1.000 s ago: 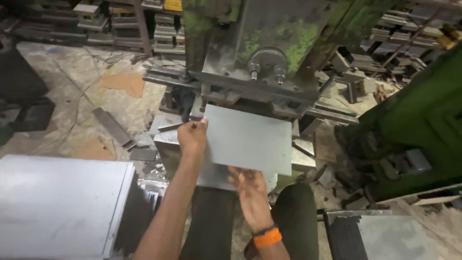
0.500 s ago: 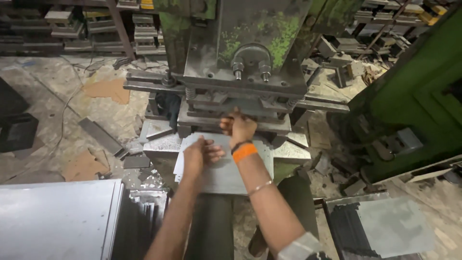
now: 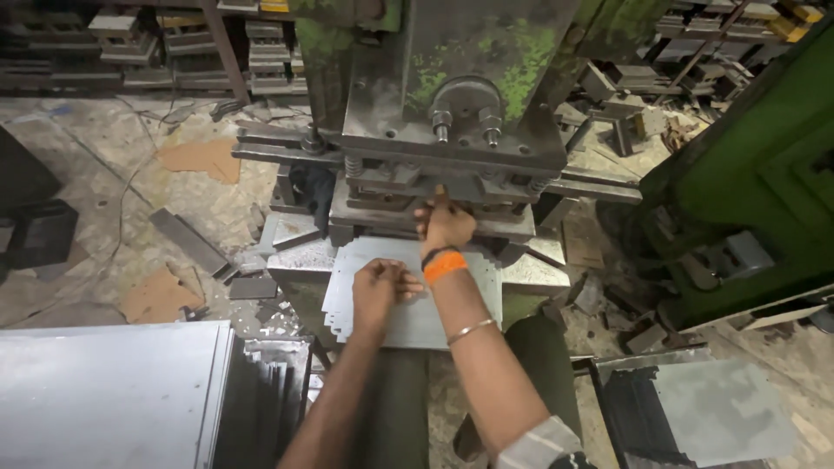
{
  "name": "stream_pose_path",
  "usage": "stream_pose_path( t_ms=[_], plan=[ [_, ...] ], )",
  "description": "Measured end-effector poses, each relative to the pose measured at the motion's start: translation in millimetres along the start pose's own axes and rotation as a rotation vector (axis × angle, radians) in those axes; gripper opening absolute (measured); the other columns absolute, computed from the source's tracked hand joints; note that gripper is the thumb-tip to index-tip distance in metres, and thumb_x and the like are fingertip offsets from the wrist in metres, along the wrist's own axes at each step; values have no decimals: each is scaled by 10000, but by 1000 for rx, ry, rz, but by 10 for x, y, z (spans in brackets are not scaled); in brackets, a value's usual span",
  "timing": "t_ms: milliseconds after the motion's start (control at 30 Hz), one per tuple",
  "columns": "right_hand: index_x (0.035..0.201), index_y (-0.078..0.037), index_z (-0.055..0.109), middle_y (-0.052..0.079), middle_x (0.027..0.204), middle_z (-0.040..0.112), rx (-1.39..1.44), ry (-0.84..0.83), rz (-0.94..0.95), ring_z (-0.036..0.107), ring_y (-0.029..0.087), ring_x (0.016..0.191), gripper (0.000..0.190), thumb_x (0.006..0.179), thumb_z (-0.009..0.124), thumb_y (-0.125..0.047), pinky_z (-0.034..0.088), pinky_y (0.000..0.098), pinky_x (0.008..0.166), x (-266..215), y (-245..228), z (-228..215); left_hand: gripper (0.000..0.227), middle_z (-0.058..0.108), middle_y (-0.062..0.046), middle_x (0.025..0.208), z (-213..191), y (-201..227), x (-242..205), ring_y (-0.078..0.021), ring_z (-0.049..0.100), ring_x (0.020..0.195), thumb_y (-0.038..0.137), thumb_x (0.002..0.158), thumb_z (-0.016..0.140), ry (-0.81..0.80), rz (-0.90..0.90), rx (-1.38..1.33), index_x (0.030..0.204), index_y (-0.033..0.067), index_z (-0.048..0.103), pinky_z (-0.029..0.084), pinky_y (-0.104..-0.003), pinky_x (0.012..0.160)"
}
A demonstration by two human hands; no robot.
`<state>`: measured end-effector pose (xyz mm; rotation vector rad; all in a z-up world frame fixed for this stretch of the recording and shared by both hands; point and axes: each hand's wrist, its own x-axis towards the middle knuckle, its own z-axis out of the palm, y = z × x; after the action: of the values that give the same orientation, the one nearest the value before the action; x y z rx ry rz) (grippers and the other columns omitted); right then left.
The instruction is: Stamping metal sheets using an industrial press machine and stacking the results.
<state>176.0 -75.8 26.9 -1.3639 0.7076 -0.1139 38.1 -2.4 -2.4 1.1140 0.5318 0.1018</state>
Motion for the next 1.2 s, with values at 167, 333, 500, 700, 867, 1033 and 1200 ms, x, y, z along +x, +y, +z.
stream_pose_path(
  t_ms=[167, 333, 500, 700, 867, 1033, 1200],
  plan=[
    [979, 8, 693, 205, 738, 751, 42, -241, -136, 670, 235, 433, 270, 947, 704, -260, 526, 285, 350, -222, -9, -276, 215, 776, -212, 809, 70, 48, -39, -261, 780, 662, 180, 967, 593, 48, 30, 221, 959, 31, 748, 654, -336, 583],
    [951, 9, 686, 204, 717, 747, 50, -226, -155, 676, 246, 430, 223, 951, 691, -214, 529, 293, 345, -348, -67, -298, 196, 771, -205, 793, 63, 108, -106, -246, 775, 654, 147, 956, 600, 59, 13, 179, 967, 11, 741, 660, -322, 589],
    [905, -5, 708, 211, 688, 749, 20, -212, -188, 680, 276, 401, 194, 953, 679, -191, 531, 329, 325, -310, -20, -289, 260, 773, -199, 848, 120, 207, -257, -240, 764, 736, 172, 1000, 552, 63, 47, 251, 995, 3, 750, 650, -331, 658],
    [868, 15, 693, 223, 679, 737, 63, -219, -222, 663, 266, 387, 222, 925, 696, -200, 523, 331, 314, -269, 15, -276, 235, 796, -139, 925, 173, 276, -354, -248, 760, 923, 241, 970, 597, 84, 38, 370, 986, 87, 775, 596, -387, 869],
    [864, 13, 660, 247, 678, 726, 93, -244, -204, 655, 284, 378, 226, 933, 696, -199, 504, 318, 293, -262, 1, -294, 199, 788, -156, 825, 100, 62, -101, -223, 780, 723, 182, 952, 608, 79, 17, 251, 967, 48, 754, 648, -304, 680],
    [889, 10, 651, 245, 689, 729, 95, -253, -192, 665, 283, 395, 227, 929, 709, -206, 514, 316, 304, -198, 43, -274, 211, 784, -179, 845, 87, 31, -75, -224, 774, 720, 177, 959, 596, 81, 28, 229, 976, 38, 753, 649, -311, 650],
    [889, -8, 641, 242, 704, 734, 59, -247, -184, 675, 276, 406, 241, 939, 708, -234, 520, 314, 301, -175, 41, -262, 188, 777, -168, 800, 63, 27, -67, -208, 773, 666, 163, 938, 604, 85, 29, 182, 946, 27, 733, 662, -299, 610]
  ],
)
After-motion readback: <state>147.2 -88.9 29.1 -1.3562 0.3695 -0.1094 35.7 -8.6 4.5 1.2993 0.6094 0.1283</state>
